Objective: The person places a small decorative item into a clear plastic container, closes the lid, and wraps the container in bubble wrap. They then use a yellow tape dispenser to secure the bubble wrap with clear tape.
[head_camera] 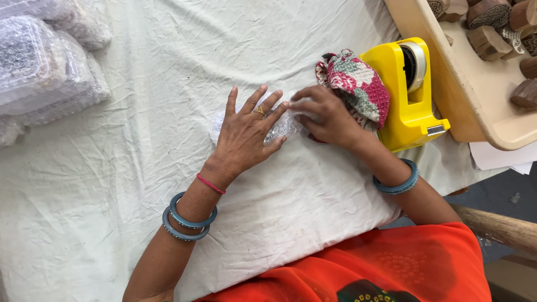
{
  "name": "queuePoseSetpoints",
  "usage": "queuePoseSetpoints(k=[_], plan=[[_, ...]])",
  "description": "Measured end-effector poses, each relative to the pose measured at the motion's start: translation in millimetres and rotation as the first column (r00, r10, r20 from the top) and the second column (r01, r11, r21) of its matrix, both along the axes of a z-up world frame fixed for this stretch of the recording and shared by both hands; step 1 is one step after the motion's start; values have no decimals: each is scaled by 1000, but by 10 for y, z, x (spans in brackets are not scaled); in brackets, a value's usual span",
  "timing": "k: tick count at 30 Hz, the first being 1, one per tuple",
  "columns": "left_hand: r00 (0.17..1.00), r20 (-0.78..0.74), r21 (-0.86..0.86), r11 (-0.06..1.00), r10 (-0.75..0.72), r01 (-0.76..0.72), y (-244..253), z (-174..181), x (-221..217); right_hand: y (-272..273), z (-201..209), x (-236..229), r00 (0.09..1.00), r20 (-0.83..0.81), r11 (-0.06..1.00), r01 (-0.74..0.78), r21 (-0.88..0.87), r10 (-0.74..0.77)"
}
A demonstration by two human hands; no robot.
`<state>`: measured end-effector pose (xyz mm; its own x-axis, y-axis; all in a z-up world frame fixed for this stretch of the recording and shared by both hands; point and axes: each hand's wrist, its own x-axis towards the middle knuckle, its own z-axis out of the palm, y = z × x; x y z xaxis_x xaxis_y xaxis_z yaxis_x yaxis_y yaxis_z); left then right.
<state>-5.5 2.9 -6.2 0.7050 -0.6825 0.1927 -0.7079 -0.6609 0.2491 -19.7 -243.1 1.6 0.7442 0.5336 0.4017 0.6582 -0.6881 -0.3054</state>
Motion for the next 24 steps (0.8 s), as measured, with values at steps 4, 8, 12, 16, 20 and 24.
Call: queuePoseSetpoints(k=[4,8,12,16,20,24], plan=[[998,63,-38,999,-11,14,-27,-29,-11,-124,157,-39,946,-324,895,133,425,13],[997,74,-34,999,10,-8,-45,2,-30,-45,221,-12,767,-603,886,415,208,-218],[996,89,-46,999,24,-20,-40,6,-37,36,123,36,768,-560,935,352,-35,-311],[996,89,-52,998,28,-23,-45,3,-41,23,-36,78,876,-377,953,296,-68,-299],[996,90,-52,998,25,-20,-47,-12,-43,-7,-91,148,797,-473,926,341,-159,-375],[993,116,-86,996,11,-1,-35,-11,-44,-33,-149,225,830,-440,938,320,-131,-344]])
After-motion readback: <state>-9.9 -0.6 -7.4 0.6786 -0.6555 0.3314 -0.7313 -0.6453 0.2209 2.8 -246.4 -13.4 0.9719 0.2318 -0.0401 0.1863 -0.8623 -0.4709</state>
